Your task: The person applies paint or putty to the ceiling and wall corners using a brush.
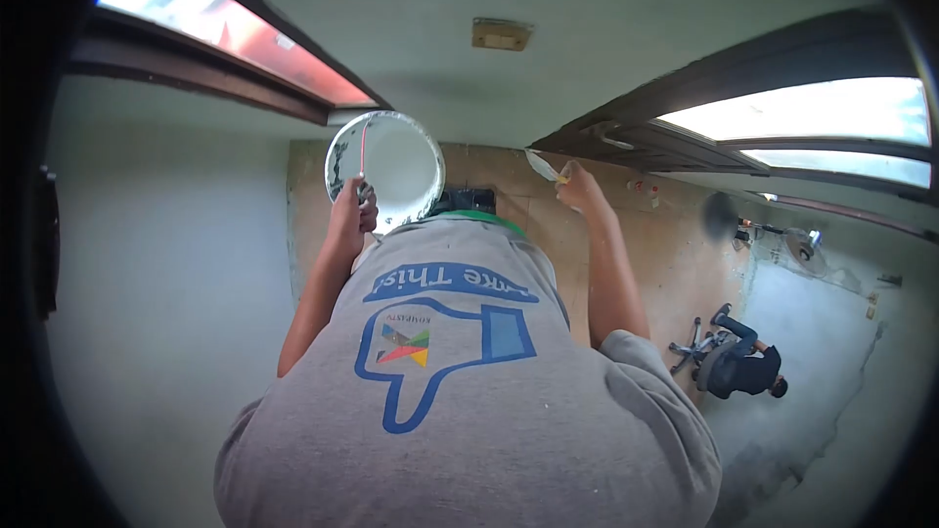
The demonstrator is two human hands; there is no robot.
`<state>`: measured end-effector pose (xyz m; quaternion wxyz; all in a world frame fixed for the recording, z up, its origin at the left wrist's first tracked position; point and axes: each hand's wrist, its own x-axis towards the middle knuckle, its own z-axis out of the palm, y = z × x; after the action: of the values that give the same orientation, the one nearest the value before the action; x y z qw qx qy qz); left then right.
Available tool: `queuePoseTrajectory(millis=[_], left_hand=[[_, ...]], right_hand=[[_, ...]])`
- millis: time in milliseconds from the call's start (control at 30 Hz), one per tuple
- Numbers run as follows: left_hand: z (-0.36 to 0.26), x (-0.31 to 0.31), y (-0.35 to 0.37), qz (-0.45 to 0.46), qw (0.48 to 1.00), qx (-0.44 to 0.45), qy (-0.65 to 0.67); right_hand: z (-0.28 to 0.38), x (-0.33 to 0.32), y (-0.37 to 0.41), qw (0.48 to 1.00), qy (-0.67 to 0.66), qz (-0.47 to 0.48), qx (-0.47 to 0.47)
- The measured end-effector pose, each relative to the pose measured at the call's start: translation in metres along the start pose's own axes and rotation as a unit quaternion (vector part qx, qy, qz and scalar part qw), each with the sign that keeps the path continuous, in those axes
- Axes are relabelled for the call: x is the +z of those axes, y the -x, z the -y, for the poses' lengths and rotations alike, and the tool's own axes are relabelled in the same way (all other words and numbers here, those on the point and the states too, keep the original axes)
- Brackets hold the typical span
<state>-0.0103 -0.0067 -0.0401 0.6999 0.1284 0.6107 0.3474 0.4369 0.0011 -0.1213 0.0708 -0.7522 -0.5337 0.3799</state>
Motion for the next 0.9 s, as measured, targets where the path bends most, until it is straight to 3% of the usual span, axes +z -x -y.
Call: queuePoseTrajectory(millis=[33, 167, 400, 533, 600, 633, 767, 867, 900], left_hand=[[-0.001, 0.004, 0.008, -0.001, 1.0, 0.013, 0.002], [0.012, 0.002, 0.01, 0.003, 0.999, 0.042, -0.009], [0.021, 0.02, 0.024, -0.036, 0.996, 0.074, -0.032], [0.024, 0.025, 0.031, -0.037, 0.996, 0.077, -0.02], [0.03, 0.024, 0.026, -0.014, 0.995, 0.098, -0.004], [0.033, 0.021, 0.023, -0.013, 0.995, 0.097, -0.001], [0.043, 0.027, 0.007, -0.042, 0.996, 0.072, 0.044], [0.053, 0.028, 0.0, -0.058, 0.988, 0.128, 0.063], [0.066, 0.029, -0.007, -0.103, 0.984, 0.119, 0.086]], right_hand=[[0.003, -0.007, -0.007, 0.996, 0.088, 0.031, -0.015], [0.066, -0.047, -0.011, 0.972, 0.21, 0.074, -0.072], [0.202, -0.006, -0.016, 0.941, 0.185, 0.133, -0.252], [0.242, 0.049, -0.017, 0.894, 0.216, 0.162, -0.358], [0.26, 0.052, -0.01, 0.809, 0.357, 0.198, -0.423], [0.263, 0.052, -0.007, 0.797, 0.349, 0.173, -0.461], [0.28, 0.034, -0.015, 0.795, 0.361, 0.188, -0.449], [0.293, 0.041, -0.025, 0.782, 0.356, 0.22, -0.461], [0.292, 0.05, -0.03, 0.776, 0.359, 0.227, -0.466]])
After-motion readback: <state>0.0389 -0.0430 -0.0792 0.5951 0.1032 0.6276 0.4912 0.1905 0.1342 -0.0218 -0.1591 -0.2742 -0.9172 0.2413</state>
